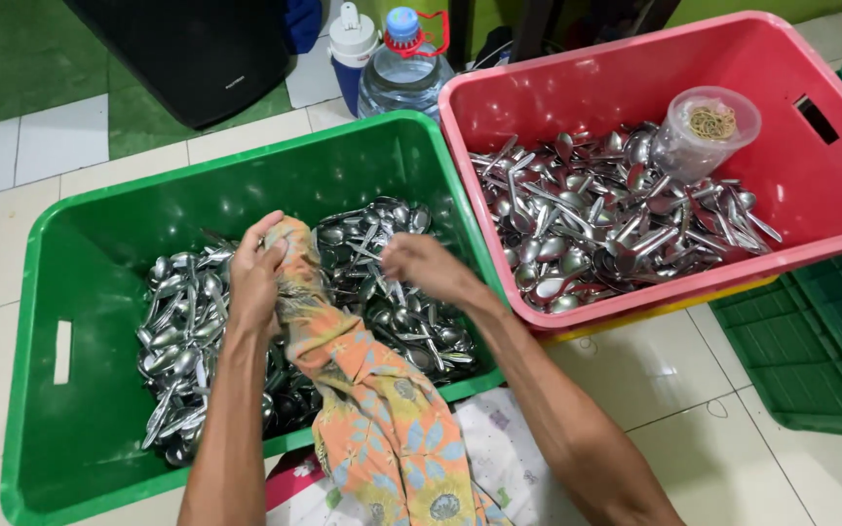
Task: Polishing metal spoons with a cloth and transferring them between bins.
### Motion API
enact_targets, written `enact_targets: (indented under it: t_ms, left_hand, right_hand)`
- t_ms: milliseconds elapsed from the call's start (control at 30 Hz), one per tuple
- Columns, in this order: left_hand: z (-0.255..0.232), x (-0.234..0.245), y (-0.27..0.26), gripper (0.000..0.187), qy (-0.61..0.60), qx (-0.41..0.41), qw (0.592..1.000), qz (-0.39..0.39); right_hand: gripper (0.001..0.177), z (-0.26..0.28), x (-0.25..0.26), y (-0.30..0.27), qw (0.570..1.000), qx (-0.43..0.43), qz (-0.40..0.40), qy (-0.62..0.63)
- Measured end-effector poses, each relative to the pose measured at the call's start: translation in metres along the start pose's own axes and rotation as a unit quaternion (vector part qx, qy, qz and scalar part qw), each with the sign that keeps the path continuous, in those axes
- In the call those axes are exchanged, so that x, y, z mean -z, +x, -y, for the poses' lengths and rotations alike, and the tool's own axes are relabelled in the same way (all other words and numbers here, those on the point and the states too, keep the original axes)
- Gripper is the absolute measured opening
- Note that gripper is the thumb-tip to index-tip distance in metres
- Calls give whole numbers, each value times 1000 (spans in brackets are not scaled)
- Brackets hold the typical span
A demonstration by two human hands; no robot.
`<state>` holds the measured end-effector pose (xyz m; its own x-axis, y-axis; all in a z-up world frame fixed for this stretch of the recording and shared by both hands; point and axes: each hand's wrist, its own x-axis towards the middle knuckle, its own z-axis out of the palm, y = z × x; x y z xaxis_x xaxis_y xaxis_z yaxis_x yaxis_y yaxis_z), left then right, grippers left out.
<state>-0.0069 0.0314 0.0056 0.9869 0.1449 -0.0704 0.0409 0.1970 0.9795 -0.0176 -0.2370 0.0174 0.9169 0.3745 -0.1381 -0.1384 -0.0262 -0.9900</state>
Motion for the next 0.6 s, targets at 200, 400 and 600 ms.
enact_targets:
  t_ms: [200,400,600]
  left_hand:
    - [-59,-44,-18,62,-178,6,980,93]
    - [-37,-20,-15,60,-93,-16,994,57]
    - [-5,6,-19,47,2,9,1000,-11]
  right_hand:
    - [47,-29,-35,13,967,-40,130,217]
    - [25,-44,6,44,944,-72,-58,316]
    - [30,-12,18,24,936,-87,-223,257]
